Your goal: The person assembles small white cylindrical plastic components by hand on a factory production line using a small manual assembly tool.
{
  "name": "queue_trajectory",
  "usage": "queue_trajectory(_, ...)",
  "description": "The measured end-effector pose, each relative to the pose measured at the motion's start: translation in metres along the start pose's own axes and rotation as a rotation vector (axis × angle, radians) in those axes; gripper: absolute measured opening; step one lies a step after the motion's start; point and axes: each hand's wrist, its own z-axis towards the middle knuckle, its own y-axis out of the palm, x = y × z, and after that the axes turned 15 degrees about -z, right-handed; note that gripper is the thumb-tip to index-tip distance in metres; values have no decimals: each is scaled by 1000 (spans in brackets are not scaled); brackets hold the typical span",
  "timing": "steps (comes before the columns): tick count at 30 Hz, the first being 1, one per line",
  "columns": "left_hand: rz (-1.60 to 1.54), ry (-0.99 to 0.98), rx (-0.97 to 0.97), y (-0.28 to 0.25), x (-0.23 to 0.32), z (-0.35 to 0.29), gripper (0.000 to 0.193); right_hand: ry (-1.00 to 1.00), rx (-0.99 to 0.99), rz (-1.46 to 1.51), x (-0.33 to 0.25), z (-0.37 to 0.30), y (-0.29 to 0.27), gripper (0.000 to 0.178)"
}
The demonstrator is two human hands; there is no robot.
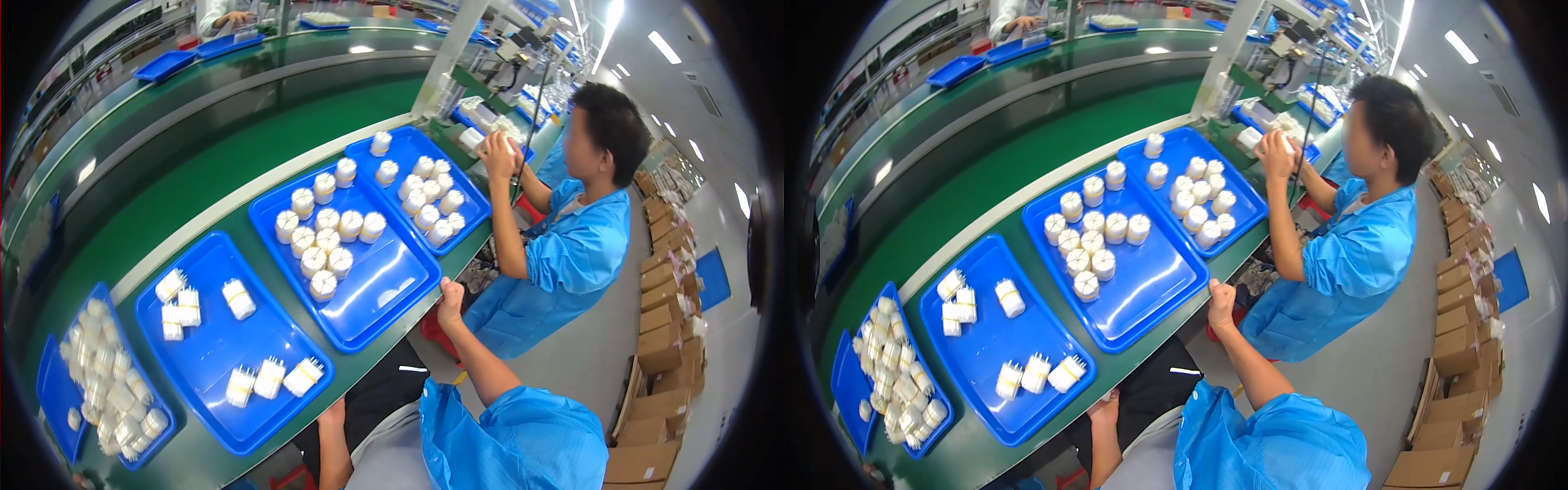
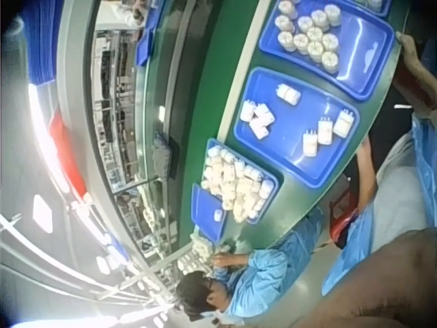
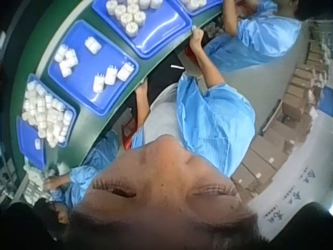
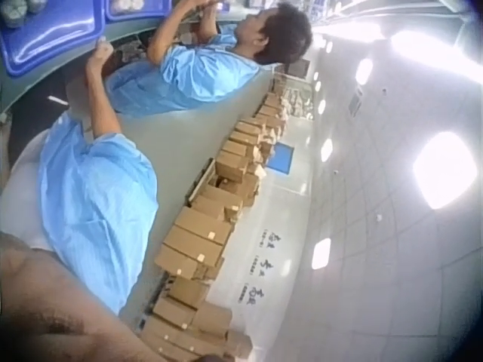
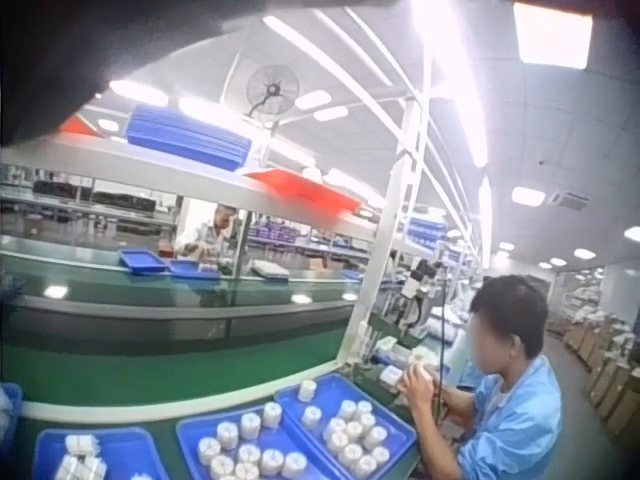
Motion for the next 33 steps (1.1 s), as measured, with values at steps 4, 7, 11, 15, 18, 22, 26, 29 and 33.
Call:
queue_trajectory(4, 54, -14, 140, 18, -11, 0, 31, -15, 10, 42, -9, 0, -2, 52)
queue_trajectory(7, 125, -20, 116, 26, -20, 2, 34, -35, -41, 93, -13, -3, -2, 47)
queue_trajectory(11, 229, -21, 66, 39, -26, -4, 39, -11, -93, 168, -14, -4, -3, 44)
queue_trajectory(15, 240, -15, 16, 27, -18, -4, 41, 7, -116, 225, -12, -7, 5, 45)
queue_trajectory(18, 217, 31, 2, 22, -13, -2, 42, -21, -24, 323, -10, -7, 17, 43)
queue_trajectory(22, 179, -19, 41, 27, -15, -3, 43, -55, 0, 274, -7, -4, 7, 42)
queue_trajectory(26, 140, -2, 61, 33, -11, -10, 45, -49, -61, 318, -5, -5, 12, 42)
queue_trajectory(29, 185, -50, -77, 13, -9, -1, 44, -78, -68, 340, -8, -3, 13, 43)
queue_trajectory(33, 173, -55, -36, 18, -13, 0, 43, -71, -73, 324, -9, -5, 11, 44)
